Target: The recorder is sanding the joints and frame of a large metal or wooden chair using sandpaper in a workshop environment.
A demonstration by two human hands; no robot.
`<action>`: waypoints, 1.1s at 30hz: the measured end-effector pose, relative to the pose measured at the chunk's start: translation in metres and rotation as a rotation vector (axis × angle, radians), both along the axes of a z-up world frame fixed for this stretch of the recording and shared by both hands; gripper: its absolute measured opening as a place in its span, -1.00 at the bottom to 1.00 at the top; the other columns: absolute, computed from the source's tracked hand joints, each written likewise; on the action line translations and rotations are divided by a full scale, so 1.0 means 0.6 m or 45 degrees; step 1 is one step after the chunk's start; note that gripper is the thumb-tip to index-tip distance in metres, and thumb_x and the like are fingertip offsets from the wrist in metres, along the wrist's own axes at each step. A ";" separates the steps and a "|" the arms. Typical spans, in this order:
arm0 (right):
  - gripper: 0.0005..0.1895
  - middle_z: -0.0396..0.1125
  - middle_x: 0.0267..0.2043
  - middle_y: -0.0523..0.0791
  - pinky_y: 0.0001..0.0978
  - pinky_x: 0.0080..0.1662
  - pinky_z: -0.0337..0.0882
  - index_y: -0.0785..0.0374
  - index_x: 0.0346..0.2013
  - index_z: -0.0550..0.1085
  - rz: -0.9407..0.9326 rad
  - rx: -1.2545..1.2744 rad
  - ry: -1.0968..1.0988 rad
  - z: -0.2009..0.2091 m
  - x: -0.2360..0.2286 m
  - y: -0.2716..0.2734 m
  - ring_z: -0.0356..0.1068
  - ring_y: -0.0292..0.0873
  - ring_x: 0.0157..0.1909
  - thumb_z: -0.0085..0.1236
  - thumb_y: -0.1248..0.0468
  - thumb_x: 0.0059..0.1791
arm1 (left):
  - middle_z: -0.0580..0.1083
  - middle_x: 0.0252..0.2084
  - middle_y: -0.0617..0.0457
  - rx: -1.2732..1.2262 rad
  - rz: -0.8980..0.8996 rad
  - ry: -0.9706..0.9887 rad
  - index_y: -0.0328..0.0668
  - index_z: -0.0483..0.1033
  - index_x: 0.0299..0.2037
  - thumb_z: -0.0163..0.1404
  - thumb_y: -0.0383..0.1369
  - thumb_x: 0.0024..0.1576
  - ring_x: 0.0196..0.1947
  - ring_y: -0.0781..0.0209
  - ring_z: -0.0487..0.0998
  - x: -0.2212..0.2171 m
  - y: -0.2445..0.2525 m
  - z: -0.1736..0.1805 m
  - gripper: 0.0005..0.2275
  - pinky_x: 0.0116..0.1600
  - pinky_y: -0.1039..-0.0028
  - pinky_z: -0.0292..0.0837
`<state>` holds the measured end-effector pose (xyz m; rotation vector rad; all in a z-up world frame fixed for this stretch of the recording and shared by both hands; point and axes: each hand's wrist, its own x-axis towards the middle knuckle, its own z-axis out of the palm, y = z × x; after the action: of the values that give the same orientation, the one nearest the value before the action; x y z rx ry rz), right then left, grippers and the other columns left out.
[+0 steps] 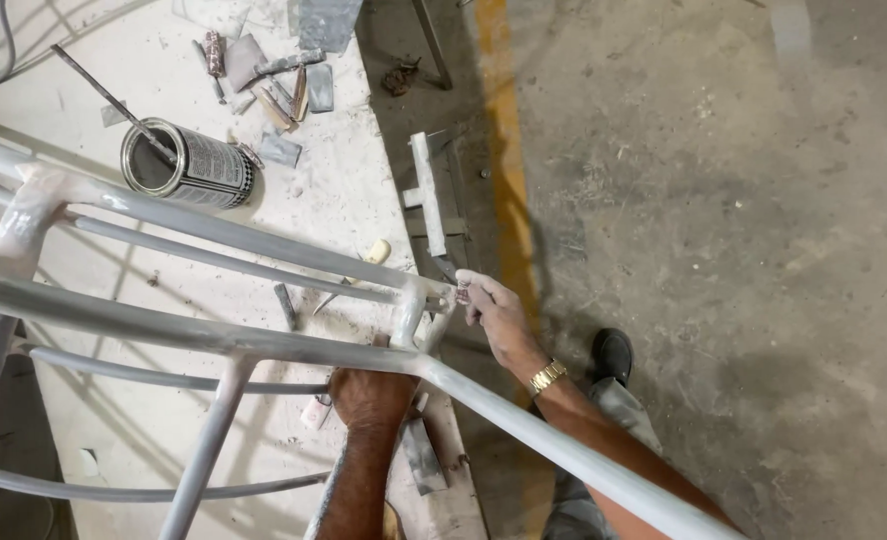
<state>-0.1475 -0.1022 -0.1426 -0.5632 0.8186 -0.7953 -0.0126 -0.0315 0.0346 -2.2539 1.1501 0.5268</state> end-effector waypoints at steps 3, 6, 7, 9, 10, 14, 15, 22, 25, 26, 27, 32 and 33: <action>-0.64 0.31 -0.23 -0.17 -0.48 -0.31 0.37 0.35 0.23 0.40 -0.003 0.061 0.029 0.008 0.012 -0.004 0.26 -0.34 -0.36 -0.07 0.32 0.14 | 0.56 -0.08 -0.06 0.002 0.000 0.001 -0.04 0.45 0.12 -0.08 0.01 0.24 -0.06 0.12 0.60 0.005 0.006 -0.014 -0.60 0.12 0.20 0.49; -0.67 0.28 -0.29 -0.23 -0.50 -0.41 0.28 0.29 0.14 0.47 0.015 0.155 0.000 0.009 0.017 0.001 0.15 -0.37 -0.45 -0.13 0.24 0.15 | 0.56 -0.06 -0.07 0.021 0.022 0.010 -0.04 0.45 0.13 -0.08 0.00 0.25 -0.05 0.12 0.60 0.007 0.007 -0.020 -0.60 0.14 0.18 0.48; -0.67 0.28 -0.29 -0.23 -0.50 -0.41 0.28 0.29 0.14 0.47 0.016 0.153 -0.001 0.006 0.022 -0.001 0.15 -0.37 -0.45 -0.13 0.24 0.15 | 0.56 -0.06 -0.07 0.019 0.024 0.009 -0.04 0.45 0.13 -0.08 0.00 0.25 -0.05 0.12 0.60 0.010 0.008 -0.023 -0.60 0.14 0.18 0.48; -0.68 0.27 -0.34 -0.23 -0.50 -0.44 0.26 0.35 0.01 0.49 0.000 0.267 0.022 -0.002 0.032 -0.003 0.13 -0.40 -0.45 -0.13 0.17 0.20 | 0.55 -0.06 -0.09 -0.010 0.008 -0.003 -0.03 0.43 0.15 -0.07 0.02 0.23 -0.03 0.10 0.58 0.014 0.012 -0.030 -0.58 0.14 0.16 0.45; -0.68 0.27 -0.34 -0.23 -0.50 -0.44 0.26 0.35 0.01 0.49 0.003 0.267 0.022 -0.001 0.036 -0.005 0.13 -0.40 -0.45 -0.13 0.17 0.20 | 0.55 -0.06 -0.09 -0.010 0.010 -0.003 -0.03 0.43 0.15 -0.07 0.02 0.23 -0.03 0.10 0.58 0.012 0.009 -0.023 -0.58 0.14 0.16 0.45; -0.63 0.30 -0.38 -0.15 -0.43 -0.47 0.19 0.27 -0.01 0.50 0.057 0.126 0.222 0.009 0.048 0.011 0.10 -0.33 -0.51 -0.21 0.11 0.21 | 0.57 -0.08 -0.06 -0.020 0.009 0.013 -0.05 0.47 0.10 -0.03 0.00 0.24 -0.06 0.12 0.60 0.009 0.022 -0.024 -0.61 0.12 0.20 0.49; -0.61 0.32 -0.41 -0.12 -0.34 -0.49 0.13 0.20 0.03 0.50 0.082 0.053 0.399 0.013 0.055 0.009 0.09 -0.27 -0.52 -0.28 0.10 0.20 | 0.59 -0.09 -0.04 -0.048 0.006 0.021 -0.05 0.50 0.07 -0.02 -0.02 0.25 -0.07 0.12 0.62 0.014 0.024 -0.032 -0.65 0.12 0.22 0.51; -0.52 0.43 -0.23 -0.03 -0.27 -0.10 0.45 0.37 -0.02 0.49 -0.011 -0.419 0.647 0.017 0.075 0.011 0.43 -0.09 -0.21 -0.40 0.13 0.20 | 0.58 -0.09 0.00 -0.017 -0.020 0.031 -0.05 0.56 -0.06 0.11 -0.10 0.17 -0.07 0.12 0.61 0.010 0.010 -0.012 -0.72 0.11 0.22 0.50; -0.52 0.46 -0.22 0.02 -0.29 -0.08 0.41 0.37 0.03 0.51 -0.165 -0.364 0.667 0.009 0.074 0.019 0.43 -0.13 -0.18 -0.34 0.12 0.20 | 0.57 -0.10 -0.05 -0.076 -0.017 0.043 -0.08 0.53 0.00 0.09 -0.09 0.17 -0.09 0.09 0.61 0.011 0.003 -0.012 -0.68 0.07 0.20 0.51; -0.52 0.46 -0.22 0.00 -0.30 -0.09 0.40 0.36 0.05 0.50 -0.175 -0.405 0.694 0.012 0.074 0.022 0.42 -0.15 -0.18 -0.34 0.11 0.20 | 0.57 -0.10 -0.06 -0.074 -0.008 0.053 -0.08 0.51 0.02 0.07 -0.08 0.19 -0.09 0.08 0.61 0.011 0.008 -0.011 -0.67 0.06 0.19 0.52; -0.52 0.46 -0.22 -0.01 -0.32 -0.10 0.40 0.36 0.07 0.49 -0.189 -0.456 0.720 0.016 0.074 0.015 0.42 -0.16 -0.19 -0.33 0.10 0.20 | 0.57 -0.11 -0.08 -0.083 0.000 0.062 -0.09 0.50 0.05 0.04 -0.07 0.21 -0.10 0.07 0.61 0.010 0.007 -0.011 -0.66 0.05 0.18 0.52; -0.53 0.42 -0.34 -0.03 -0.27 -0.35 0.30 0.28 0.14 0.50 -0.129 -0.123 0.712 0.028 0.075 0.023 0.27 -0.14 -0.43 -0.29 0.10 0.18 | 0.60 -0.12 -0.05 -0.154 -0.095 0.036 -0.07 0.53 0.02 -0.01 -0.07 0.24 -0.12 0.10 0.63 0.019 0.015 -0.035 -0.68 0.06 0.19 0.54; -0.54 0.44 -0.33 -0.11 -0.27 -0.43 0.23 0.23 0.18 0.47 -0.172 0.024 0.686 0.024 0.076 0.039 0.19 -0.15 -0.51 -0.26 0.11 0.14 | 0.60 -0.13 -0.05 -0.181 -0.122 0.015 -0.07 0.54 0.01 0.00 -0.06 0.22 -0.13 0.10 0.63 0.019 0.018 -0.032 -0.68 0.04 0.19 0.54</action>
<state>-0.1018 -0.0787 -0.1283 -0.7241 1.3691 -0.7664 -0.0015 -0.0208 0.0154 -2.3026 1.3323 0.4334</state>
